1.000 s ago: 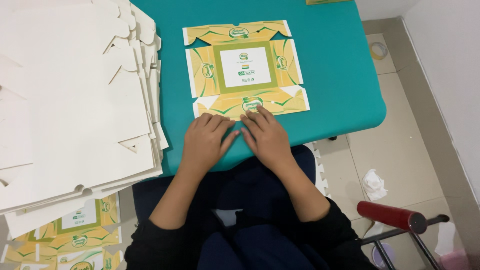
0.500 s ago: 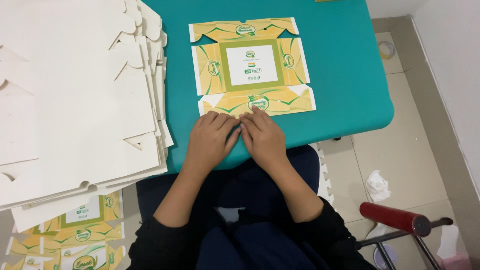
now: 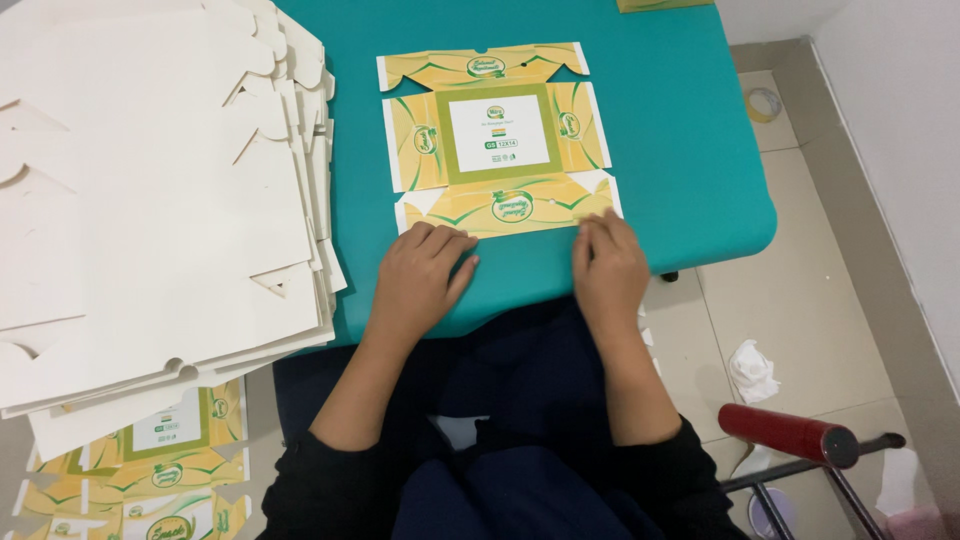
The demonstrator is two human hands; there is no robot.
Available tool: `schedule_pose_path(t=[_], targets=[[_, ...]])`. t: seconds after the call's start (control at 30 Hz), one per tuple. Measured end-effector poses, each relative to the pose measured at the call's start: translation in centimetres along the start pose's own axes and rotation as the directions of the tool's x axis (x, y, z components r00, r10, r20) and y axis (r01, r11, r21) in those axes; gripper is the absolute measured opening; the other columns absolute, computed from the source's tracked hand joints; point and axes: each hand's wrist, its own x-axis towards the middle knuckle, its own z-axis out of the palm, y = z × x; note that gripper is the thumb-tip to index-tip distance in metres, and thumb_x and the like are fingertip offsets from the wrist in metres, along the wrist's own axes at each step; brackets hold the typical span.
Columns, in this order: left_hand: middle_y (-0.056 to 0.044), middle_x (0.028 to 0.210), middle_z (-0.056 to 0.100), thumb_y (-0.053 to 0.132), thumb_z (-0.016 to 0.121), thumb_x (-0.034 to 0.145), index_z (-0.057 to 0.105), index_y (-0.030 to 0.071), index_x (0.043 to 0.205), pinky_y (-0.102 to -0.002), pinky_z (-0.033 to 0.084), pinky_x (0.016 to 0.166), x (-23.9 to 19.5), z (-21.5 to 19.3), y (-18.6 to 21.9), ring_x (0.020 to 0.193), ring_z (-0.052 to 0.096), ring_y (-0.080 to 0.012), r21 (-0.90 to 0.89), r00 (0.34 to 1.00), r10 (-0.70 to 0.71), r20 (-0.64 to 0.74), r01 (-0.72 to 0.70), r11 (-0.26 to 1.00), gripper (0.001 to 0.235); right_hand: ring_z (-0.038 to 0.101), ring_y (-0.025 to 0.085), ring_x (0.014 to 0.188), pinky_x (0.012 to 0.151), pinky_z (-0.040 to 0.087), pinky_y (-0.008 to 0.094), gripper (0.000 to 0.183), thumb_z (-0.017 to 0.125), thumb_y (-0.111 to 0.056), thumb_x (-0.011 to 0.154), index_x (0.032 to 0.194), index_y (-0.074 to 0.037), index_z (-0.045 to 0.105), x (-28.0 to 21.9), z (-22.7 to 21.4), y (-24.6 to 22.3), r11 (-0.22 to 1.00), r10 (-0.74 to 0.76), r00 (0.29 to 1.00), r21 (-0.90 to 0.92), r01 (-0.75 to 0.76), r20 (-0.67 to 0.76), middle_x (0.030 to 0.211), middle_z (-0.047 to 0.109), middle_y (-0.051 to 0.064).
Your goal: The person assembles flat cardboard pieces into small rectangular boxes by folding along pre-cut lines and tucking flaps into slots. They repeat this process for multiple boxes, placing the finished ones on the table.
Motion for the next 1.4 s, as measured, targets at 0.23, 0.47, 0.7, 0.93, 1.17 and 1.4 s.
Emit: schedule_pose_path(t=[0.23, 0.47, 0.7, 0.93, 1.17, 1.4], targets=[[0.000, 0.094, 0.070, 0.029, 0.071, 0.092, 0.076, 0.016, 0.102, -0.035, 0.054, 0.082, -0.2, 0.3, -0.1, 0.090, 0.063, -0.0200, 0.006, 1.000, 0.002, 0.024, -0.003, 1.000, 0.017, 0.066, 0.035, 0.116, 0.102, 0.053, 0.041, 0.017, 0.068, -0.011, 0.095, 0.106, -0.003, 0.077, 0.8, 1.6, -9.1, 0.948, -0.179, 0.982, 0.277, 0.156, 0.063, 0.107, 0.074, 0.013], [0.001, 0.096, 0.070, 0.029, 0.070, 0.092, 0.075, 0.016, 0.101, -0.033, 0.054, 0.084, -0.2, 0.3, -0.3, 0.092, 0.063, -0.0189, 0.000, 1.000, 0.000, 0.017, 0.000, 1.000, 0.017, 0.068, 0.029, 0.115, 0.105, 0.050, 0.040, 0.017, 0.067, -0.012, 0.095, 0.107, -0.007, 0.078, 1.2, -0.5, -4.4, 0.945, -0.131, 0.986, 0.312, 0.093, 0.102, 0.109, 0.074, 0.008], [-0.002, 0.095, 0.070, 0.028, 0.070, 0.092, 0.075, 0.014, 0.102, -0.036, 0.054, 0.085, 0.0, 0.2, -0.2, 0.092, 0.062, -0.0209, -0.035, 1.000, -0.012, 0.021, 0.012, 0.999, 0.018, 0.067, 0.028, 0.117, 0.109, 0.045, 0.039, 0.020, 0.061, -0.013, 0.107, 0.108, -0.003, 0.078, 0.3, -1.0, 5.3, 0.988, 0.136, 0.984, 0.052, -0.143, 0.115, 0.109, 0.073, 0.009], [-0.001, 0.096, 0.064, 0.029, 0.069, 0.093, 0.072, 0.014, 0.105, -0.038, 0.050, 0.091, -0.1, 0.3, -0.4, 0.098, 0.058, -0.0209, -0.015, 0.996, -0.012, 0.094, 0.013, 1.000, 0.019, 0.052, 0.046, 0.129, 0.112, 0.036, 0.055, 0.045, 0.044, -0.028, 0.118, 0.125, 0.008, 0.068, 6.5, 4.2, 10.4, 0.972, 0.134, 0.925, 0.136, -0.194, 0.356, 0.124, 0.061, 0.026], [-0.001, 0.100, 0.062, 0.031, 0.068, 0.093, 0.069, 0.016, 0.107, -0.040, 0.047, 0.094, -0.3, 0.2, -0.5, 0.105, 0.056, -0.0222, -0.041, 0.994, -0.024, 0.103, 0.028, 0.999, 0.021, 0.057, 0.033, 0.105, 0.088, 0.046, 0.042, 0.039, 0.072, -0.036, 0.101, 0.116, -0.002, 0.062, 9.0, 6.4, 9.3, 0.634, 0.263, 0.849, 0.581, -0.511, 0.459, 0.103, 0.064, 0.012], [-0.007, 0.121, 0.061, 0.032, 0.069, 0.092, 0.065, 0.012, 0.123, -0.048, 0.038, 0.112, -0.3, -0.2, -0.1, 0.123, 0.055, -0.0285, -0.093, 0.997, 0.034, 0.069, -0.028, 0.995, 0.037, 0.072, 0.016, 0.083, 0.067, 0.060, 0.027, 0.013, 0.055, -0.015, 0.104, 0.116, -0.009, 0.056, 10.9, 0.3, 6.8, 0.138, 0.257, 0.841, 0.844, -0.519, 0.476, 0.093, 0.067, 0.006]])
